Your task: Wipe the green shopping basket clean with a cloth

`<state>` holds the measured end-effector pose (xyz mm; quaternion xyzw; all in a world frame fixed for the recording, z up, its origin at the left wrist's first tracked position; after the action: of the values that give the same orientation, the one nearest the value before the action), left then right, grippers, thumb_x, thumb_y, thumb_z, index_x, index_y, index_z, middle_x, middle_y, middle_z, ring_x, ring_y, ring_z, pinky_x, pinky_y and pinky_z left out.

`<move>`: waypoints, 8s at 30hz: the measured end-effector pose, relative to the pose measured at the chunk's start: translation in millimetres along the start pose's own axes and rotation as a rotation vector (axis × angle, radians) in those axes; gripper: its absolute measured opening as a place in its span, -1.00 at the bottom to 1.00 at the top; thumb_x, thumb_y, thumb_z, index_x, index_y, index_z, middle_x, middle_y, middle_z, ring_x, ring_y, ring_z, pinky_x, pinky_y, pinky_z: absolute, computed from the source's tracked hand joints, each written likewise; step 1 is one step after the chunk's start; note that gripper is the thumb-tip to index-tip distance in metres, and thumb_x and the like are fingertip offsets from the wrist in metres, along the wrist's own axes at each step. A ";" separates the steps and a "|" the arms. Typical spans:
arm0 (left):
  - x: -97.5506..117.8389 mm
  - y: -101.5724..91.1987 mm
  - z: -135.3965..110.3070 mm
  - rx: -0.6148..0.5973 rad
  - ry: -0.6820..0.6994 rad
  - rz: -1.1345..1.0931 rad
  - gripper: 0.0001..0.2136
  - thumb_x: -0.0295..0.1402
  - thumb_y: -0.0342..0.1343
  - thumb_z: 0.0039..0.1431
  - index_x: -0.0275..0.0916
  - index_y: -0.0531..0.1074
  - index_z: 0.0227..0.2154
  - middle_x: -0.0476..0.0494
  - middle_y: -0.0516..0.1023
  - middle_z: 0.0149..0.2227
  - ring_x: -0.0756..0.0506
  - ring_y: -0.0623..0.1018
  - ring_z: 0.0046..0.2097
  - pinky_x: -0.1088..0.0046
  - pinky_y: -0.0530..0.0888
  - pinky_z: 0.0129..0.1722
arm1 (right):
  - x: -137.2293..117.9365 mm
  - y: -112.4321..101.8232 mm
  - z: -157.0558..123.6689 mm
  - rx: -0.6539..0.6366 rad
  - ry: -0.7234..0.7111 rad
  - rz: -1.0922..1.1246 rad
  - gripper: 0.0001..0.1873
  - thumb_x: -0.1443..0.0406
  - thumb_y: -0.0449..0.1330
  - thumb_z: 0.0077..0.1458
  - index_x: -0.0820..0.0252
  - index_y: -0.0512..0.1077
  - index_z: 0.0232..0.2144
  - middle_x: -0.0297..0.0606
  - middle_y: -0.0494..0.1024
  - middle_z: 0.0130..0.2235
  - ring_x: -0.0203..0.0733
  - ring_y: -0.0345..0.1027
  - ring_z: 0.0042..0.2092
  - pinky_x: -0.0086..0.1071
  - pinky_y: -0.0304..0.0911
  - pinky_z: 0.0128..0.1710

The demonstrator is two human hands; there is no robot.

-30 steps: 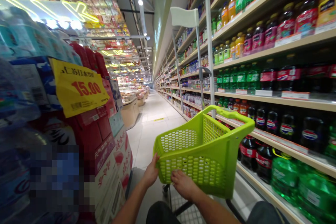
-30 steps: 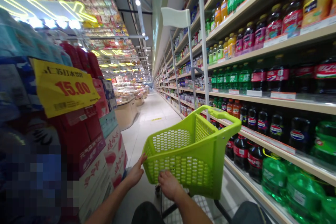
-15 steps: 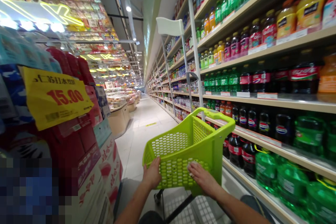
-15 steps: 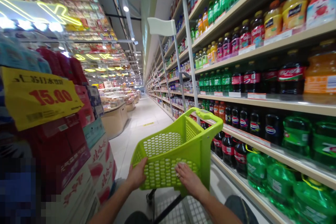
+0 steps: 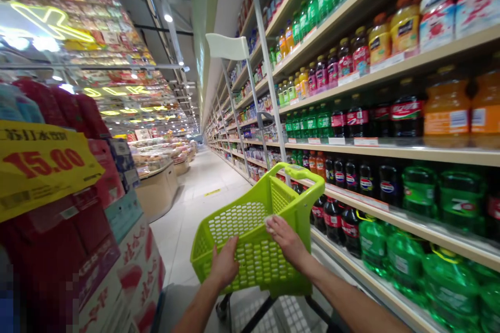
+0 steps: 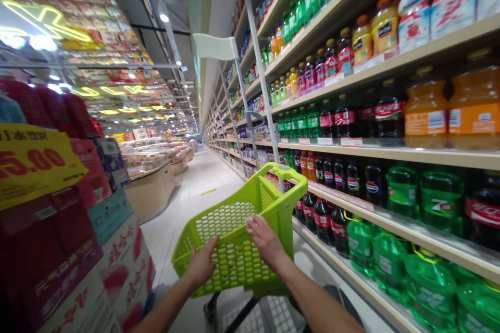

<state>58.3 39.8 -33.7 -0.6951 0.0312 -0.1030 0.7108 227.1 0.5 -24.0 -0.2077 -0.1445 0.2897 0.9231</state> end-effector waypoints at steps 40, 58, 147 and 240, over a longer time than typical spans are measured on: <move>28.0 12.3 7.8 -0.003 0.014 0.069 -0.22 -0.67 -0.18 -0.23 -0.31 -0.15 0.18 -0.16 -0.15 0.26 -0.11 -0.09 0.26 0.00 -0.15 0.19 | 116.6 -44.4 35.6 -0.164 0.125 -0.087 -0.63 0.44 -0.07 0.14 0.10 0.35 -0.06 -0.26 0.39 0.01 -0.13 0.11 0.12 -0.11 0.05 0.11; -4.0 8.5 -2.7 0.009 -0.034 0.127 -0.26 -0.63 -0.17 -0.20 -0.30 -0.09 0.17 -0.15 -0.10 0.25 -0.12 -0.06 0.26 -0.03 -0.09 0.17 | 151.8 -51.4 27.2 -0.162 0.320 -0.089 -0.56 0.53 -0.06 -0.01 0.21 0.39 -0.10 -0.10 0.35 0.04 -0.08 0.04 0.16 -0.02 -0.06 0.14; 50.7 40.0 18.8 -0.088 0.199 -0.025 -0.36 -0.59 -0.19 -0.07 -0.26 -0.08 0.17 -0.09 0.03 0.23 -0.03 -0.04 0.25 0.17 -0.07 0.20 | -16.5 45.0 -23.6 -0.224 0.128 0.230 -0.74 0.43 0.04 0.10 0.16 0.44 -0.18 -0.19 0.42 -0.02 -0.16 0.13 0.11 -0.12 0.10 0.09; 44.7 51.3 -9.7 0.019 0.195 0.163 -0.37 -0.55 -0.22 -0.06 -0.30 -0.08 0.17 -0.16 -0.06 0.25 -0.10 -0.06 0.26 0.00 -0.18 0.18 | -8.4 51.6 -32.2 -0.193 0.189 0.169 -0.64 0.41 -0.04 0.13 0.13 0.35 -0.04 -0.21 0.39 0.02 -0.13 0.15 0.10 -0.12 0.12 0.06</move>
<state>105.4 22.5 -80.6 -0.6701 0.1557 -0.1124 0.7170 208.4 24.4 -77.5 -0.3330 -0.0660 0.3304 0.8807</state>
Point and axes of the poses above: each hand's wrist, its own z-axis towards the middle knuckle, its own y-axis out of the palm, x = y × z, the point moved 10 cm from there along z, towards the middle knuckle
